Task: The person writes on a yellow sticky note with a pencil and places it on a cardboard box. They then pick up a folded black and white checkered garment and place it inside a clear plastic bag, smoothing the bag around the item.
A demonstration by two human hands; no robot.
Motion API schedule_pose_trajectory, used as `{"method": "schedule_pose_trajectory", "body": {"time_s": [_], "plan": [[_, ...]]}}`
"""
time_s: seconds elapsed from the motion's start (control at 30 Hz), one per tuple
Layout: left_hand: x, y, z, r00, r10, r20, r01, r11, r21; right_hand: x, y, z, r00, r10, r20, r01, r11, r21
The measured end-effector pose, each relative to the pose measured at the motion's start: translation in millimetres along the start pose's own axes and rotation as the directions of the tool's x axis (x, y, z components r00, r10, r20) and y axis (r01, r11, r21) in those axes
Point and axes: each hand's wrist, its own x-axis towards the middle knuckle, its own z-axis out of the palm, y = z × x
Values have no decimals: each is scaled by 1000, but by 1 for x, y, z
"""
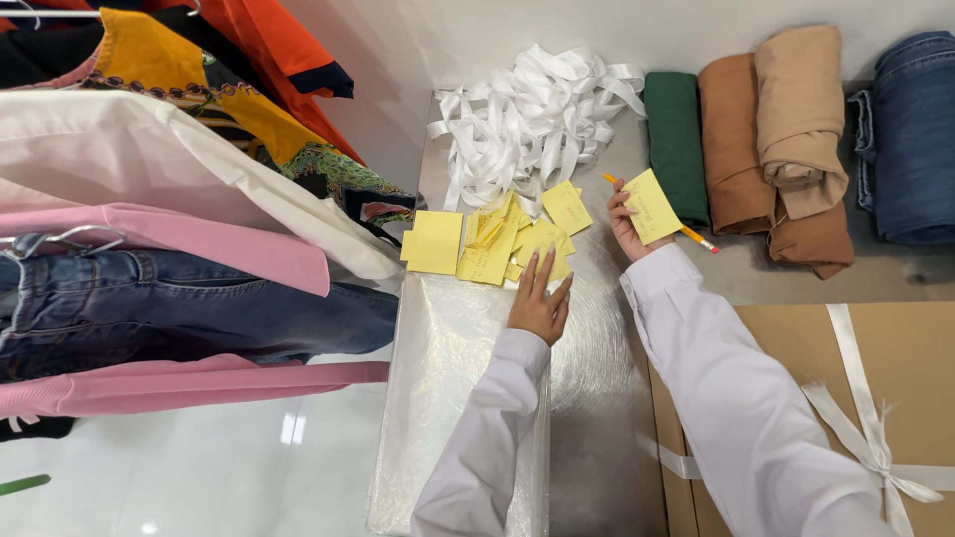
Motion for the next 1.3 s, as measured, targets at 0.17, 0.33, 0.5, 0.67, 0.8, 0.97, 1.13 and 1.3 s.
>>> {"method": "schedule_pose_trajectory", "body": {"time_s": [0.17, 0.33, 0.5, 0.67, 0.8, 0.97, 1.13, 1.3], "plan": [[-8, -3, 9, 986, 94, -139, -104, 993, -60, 12, 11, -12, 852, -488, 190, 251, 62, -966], [-12, -21, 14, 979, -194, -62, 168, 942, -289, 2, 42, -21, 828, -308, 470, 394, -276, -876], [3, 5, -32, 782, -622, 27, 451, 536, -714, -85, 166, 96, 919, -120, 376, 369, -75, -926], [-8, 65, -132, 685, -502, 527, 365, -390, -846, -132, 207, 130, 858, -106, 503, 494, -96, -864], [-39, 94, -177, 722, -347, 599, 262, -663, -701, -177, 238, 138, 812, -86, 578, 564, -141, -814], [-65, 121, -161, 710, -475, 520, 136, -633, -762, -244, 228, 130, 764, -101, 637, 610, -208, -765], [-39, 183, -173, 668, -660, 344, 330, -151, -932, -325, 187, 162, 796, -164, 582, 553, -193, -811], [-19, 264, -141, 838, -492, 235, 363, 183, -913, -401, 112, 163, 846, -86, 527, 498, -228, -837]]}}
